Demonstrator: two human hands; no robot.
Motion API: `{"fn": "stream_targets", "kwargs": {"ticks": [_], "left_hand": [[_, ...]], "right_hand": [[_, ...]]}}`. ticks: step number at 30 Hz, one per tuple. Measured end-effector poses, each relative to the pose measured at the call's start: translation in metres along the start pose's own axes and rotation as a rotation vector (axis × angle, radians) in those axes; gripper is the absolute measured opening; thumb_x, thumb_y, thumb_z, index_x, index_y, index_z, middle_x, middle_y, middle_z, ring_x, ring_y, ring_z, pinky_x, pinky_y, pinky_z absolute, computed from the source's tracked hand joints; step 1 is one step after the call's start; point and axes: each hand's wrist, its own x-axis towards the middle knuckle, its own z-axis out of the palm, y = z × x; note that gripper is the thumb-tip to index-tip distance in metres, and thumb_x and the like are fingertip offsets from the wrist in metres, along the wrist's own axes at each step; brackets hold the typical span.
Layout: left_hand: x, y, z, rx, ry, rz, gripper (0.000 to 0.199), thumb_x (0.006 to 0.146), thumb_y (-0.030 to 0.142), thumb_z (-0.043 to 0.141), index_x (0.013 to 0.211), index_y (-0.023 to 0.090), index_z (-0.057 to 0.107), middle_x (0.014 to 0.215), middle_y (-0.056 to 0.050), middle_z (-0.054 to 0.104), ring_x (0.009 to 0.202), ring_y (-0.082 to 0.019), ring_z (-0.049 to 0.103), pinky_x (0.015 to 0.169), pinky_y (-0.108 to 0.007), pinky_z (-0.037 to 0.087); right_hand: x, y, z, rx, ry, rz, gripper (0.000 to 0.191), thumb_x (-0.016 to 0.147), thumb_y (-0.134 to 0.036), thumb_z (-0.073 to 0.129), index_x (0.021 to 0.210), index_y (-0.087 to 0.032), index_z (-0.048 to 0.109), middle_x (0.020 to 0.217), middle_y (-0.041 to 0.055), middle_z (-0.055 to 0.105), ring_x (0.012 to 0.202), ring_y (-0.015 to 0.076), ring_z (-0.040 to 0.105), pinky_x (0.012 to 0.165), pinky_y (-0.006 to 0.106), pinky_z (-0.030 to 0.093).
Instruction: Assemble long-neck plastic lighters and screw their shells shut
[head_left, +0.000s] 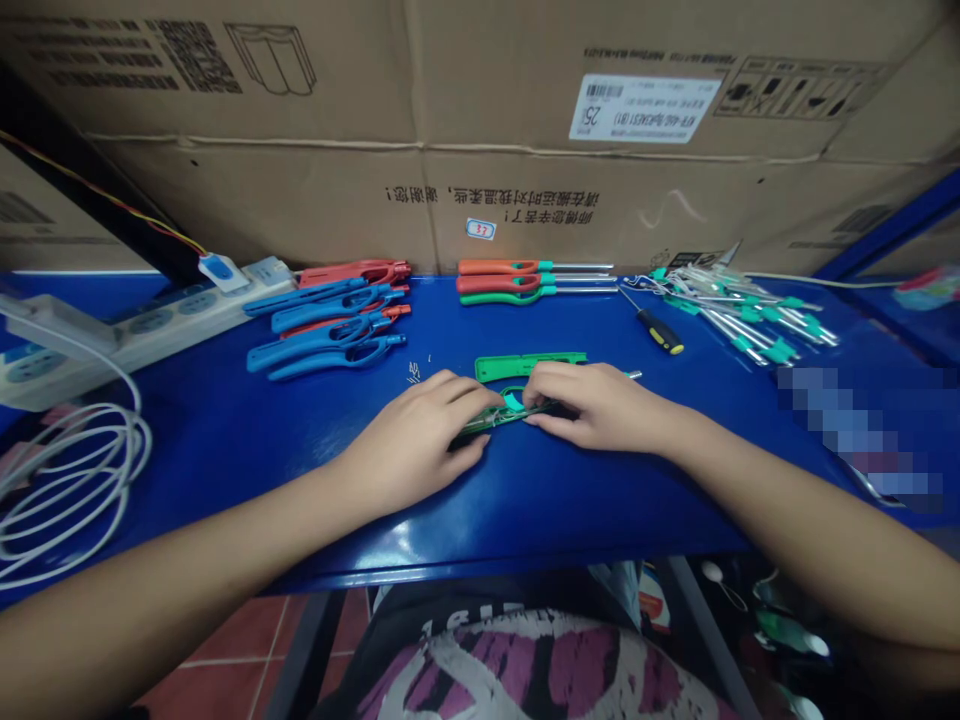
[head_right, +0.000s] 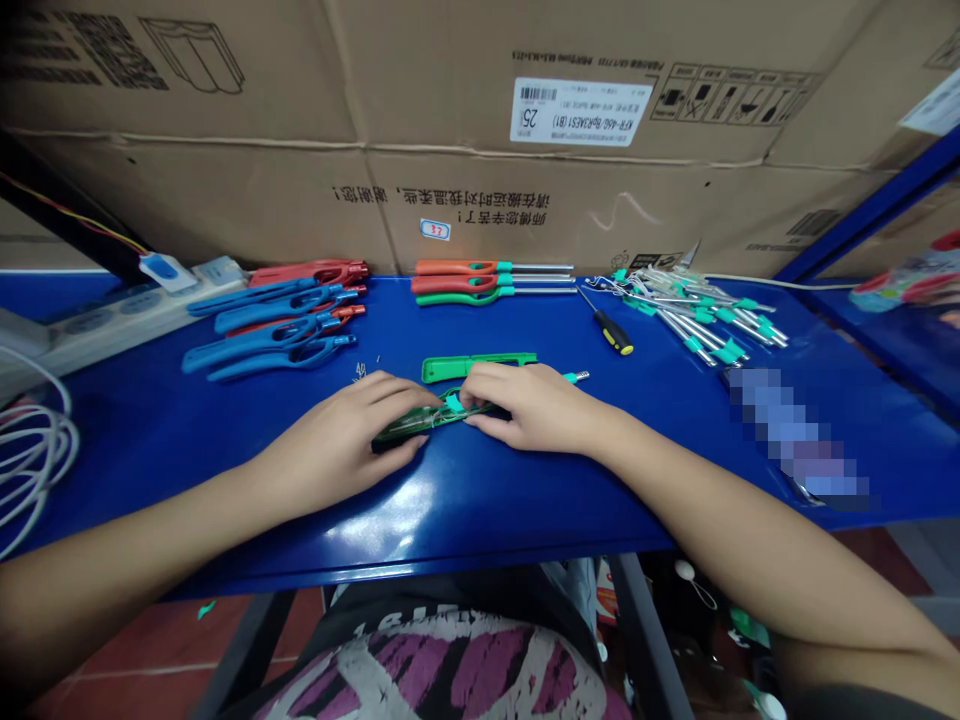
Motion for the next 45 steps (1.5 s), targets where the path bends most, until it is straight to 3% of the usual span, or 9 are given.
{"fn": "stream_targets", "kwargs": {"ticks": [8, 13, 32, 37, 45], "left_hand": [[-0.0004, -0.0035, 0.0058, -0.075, -0.018, 0.033, 0.036, 0.097, 0.011, 0.048, 0.13, 0.022, 0.059, 0.123, -0.009, 0.064, 0.117, -0.026, 0.057, 0.102, -0.043, 0.05], [-0.0006, -0.0037, 0.006, -0.069, -0.021, 0.05, 0.039, 0.099, 0.012, 0.046, 0.133, 0.023, 0.06, 0.125, -0.011, 0.061, 0.117, -0.026, 0.055, 0.102, -0.045, 0.05], [0.0002, -0.0068, 0.0107, -0.053, 0.036, 0.1, 0.034, 0.1, 0.012, 0.048, 0.128, 0.019, 0.065, 0.123, -0.011, 0.064, 0.114, -0.026, 0.059, 0.098, -0.043, 0.053], [0.0004, -0.0053, 0.0101, -0.102, 0.054, 0.047, 0.028, 0.096, 0.011, 0.054, 0.122, 0.018, 0.063, 0.117, -0.008, 0.069, 0.111, -0.025, 0.062, 0.097, -0.041, 0.053], [-0.0004, -0.0041, 0.008, -0.14, 0.056, -0.092, 0.021, 0.09, 0.015, 0.063, 0.11, 0.02, 0.059, 0.104, -0.004, 0.069, 0.096, -0.022, 0.068, 0.083, -0.034, 0.054]], "right_hand": [[0.0011, 0.0016, 0.0018, 0.073, 0.055, 0.02, 0.008, 0.097, -0.025, 0.059, 0.1, -0.019, 0.063, 0.093, 0.0037, 0.068, 0.081, 0.0155, 0.062, 0.07, 0.026, 0.044], [-0.0008, 0.006, -0.0014, 0.089, 0.035, 0.01, 0.012, 0.098, -0.022, 0.054, 0.104, -0.02, 0.065, 0.101, 0.0054, 0.07, 0.089, 0.0172, 0.064, 0.077, 0.029, 0.047], [-0.0037, 0.0049, -0.0056, -0.246, 0.001, -0.083, 0.02, 0.102, -0.027, 0.052, 0.098, -0.019, 0.07, 0.095, 0.0032, 0.071, 0.078, 0.0152, 0.065, 0.062, 0.026, 0.04], [-0.0041, 0.0041, -0.0063, -0.234, 0.001, -0.082, 0.021, 0.102, -0.026, 0.051, 0.099, -0.019, 0.071, 0.096, 0.0035, 0.072, 0.078, 0.0151, 0.065, 0.062, 0.026, 0.039], [-0.003, 0.0036, -0.0079, -0.127, -0.019, -0.029, 0.02, 0.101, -0.027, 0.054, 0.093, -0.018, 0.07, 0.094, 0.0035, 0.071, 0.082, 0.0163, 0.066, 0.067, 0.026, 0.043]]}}
